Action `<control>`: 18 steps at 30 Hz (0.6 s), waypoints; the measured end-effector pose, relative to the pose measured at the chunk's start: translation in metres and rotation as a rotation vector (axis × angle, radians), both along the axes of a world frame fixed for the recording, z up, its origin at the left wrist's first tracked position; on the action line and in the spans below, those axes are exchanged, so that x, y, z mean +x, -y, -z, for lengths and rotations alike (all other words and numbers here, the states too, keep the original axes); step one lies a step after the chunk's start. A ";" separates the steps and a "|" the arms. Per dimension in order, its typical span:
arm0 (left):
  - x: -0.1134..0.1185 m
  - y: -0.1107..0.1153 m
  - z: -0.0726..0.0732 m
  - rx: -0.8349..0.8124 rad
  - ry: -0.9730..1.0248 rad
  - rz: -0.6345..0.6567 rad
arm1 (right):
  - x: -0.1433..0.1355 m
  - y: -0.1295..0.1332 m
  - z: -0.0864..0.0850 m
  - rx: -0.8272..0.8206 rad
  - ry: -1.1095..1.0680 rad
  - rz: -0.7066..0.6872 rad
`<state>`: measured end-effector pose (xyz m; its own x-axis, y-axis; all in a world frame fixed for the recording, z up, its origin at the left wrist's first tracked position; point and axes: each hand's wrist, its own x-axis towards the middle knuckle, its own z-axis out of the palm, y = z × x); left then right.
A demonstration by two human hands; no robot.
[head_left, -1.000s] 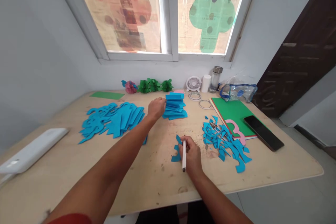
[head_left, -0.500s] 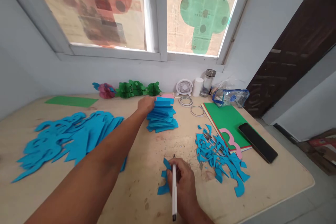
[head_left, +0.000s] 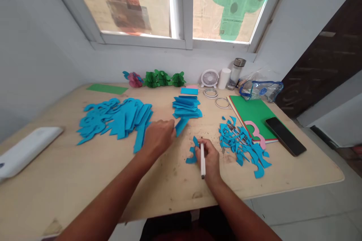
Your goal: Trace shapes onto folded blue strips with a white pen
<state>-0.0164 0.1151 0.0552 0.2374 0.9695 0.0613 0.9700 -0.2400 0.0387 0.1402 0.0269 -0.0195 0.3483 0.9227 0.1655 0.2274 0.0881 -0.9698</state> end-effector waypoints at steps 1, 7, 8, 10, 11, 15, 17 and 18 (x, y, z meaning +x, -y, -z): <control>-0.001 0.013 0.003 -0.063 0.043 0.030 | 0.001 0.000 0.000 0.009 -0.006 -0.003; -0.003 0.036 0.022 -0.145 0.292 -0.029 | 0.003 -0.002 0.001 0.062 0.002 -0.010; -0.002 0.035 0.024 -0.142 0.292 -0.034 | 0.003 -0.002 0.002 0.069 0.012 -0.008; 0.001 0.032 0.028 -0.137 0.285 -0.027 | 0.003 -0.003 0.004 0.081 0.022 -0.003; 0.004 0.031 0.030 -0.132 0.280 -0.018 | 0.003 -0.003 0.005 0.083 0.026 0.000; 0.013 0.033 0.035 -0.105 0.244 -0.006 | 0.004 -0.006 0.009 0.073 0.046 0.005; 0.016 0.036 0.036 -0.091 0.223 -0.010 | 0.005 -0.006 0.011 0.073 0.048 0.005; 0.017 0.037 0.036 -0.083 0.214 -0.012 | 0.005 -0.007 0.012 0.073 0.048 0.005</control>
